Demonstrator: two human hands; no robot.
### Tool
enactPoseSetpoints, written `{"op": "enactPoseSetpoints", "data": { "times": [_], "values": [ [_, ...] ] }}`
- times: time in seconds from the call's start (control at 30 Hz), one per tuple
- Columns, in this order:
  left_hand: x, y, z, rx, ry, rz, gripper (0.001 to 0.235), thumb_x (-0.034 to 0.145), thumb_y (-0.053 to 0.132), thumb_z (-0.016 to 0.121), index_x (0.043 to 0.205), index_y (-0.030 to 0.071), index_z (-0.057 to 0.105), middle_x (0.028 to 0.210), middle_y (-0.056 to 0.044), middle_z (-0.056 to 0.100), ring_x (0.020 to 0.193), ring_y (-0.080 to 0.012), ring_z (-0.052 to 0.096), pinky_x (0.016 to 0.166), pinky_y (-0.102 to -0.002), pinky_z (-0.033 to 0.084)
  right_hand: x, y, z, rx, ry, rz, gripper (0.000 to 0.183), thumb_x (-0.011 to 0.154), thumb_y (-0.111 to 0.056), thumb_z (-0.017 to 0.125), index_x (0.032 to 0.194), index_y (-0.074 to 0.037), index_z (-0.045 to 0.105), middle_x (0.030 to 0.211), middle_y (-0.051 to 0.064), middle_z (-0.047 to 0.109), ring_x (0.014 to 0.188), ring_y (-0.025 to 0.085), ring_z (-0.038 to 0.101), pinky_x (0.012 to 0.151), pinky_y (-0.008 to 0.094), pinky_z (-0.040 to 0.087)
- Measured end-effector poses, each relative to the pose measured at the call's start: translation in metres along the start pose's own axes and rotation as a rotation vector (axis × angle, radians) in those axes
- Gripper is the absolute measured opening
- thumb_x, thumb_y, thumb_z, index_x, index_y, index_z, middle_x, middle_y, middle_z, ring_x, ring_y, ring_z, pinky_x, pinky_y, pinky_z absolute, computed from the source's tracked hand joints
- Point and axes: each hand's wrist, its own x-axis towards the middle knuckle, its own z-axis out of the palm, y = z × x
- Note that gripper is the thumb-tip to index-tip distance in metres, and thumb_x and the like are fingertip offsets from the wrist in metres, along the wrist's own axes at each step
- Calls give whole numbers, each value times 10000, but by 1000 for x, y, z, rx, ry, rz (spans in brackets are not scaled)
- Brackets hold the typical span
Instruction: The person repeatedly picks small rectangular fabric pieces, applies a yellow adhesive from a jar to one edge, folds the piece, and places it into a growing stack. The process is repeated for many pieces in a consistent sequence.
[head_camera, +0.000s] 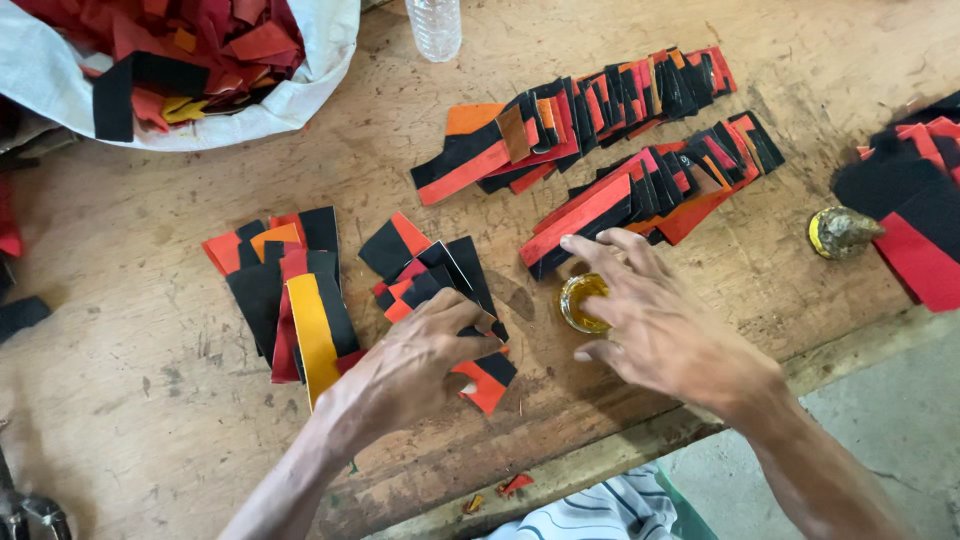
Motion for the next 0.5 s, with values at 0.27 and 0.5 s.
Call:
{"op": "enactPoseSetpoints", "data": {
  "times": [0.27,0.5],
  "values": [
    [-8,-18,6,-154,138,40,543,576,-179,669,1077,21,732,1210,-85,671,1177,-268,567,996,-394,477,-49,-14,-13,13,164,104,460,719,-303,778,1103,-54,740,1499,133,403,1365,347,337,1118,454,337],
    [-6,-27,3,-233,85,-23,271,707,5,818,944,118,749,1029,6,706,1116,-187,609,1059,-396,398,-64,-21,-12,66,216,123,448,721,-311,782,1119,-108,749,1482,140,463,1357,343,373,1110,455,355]
  ]
}}
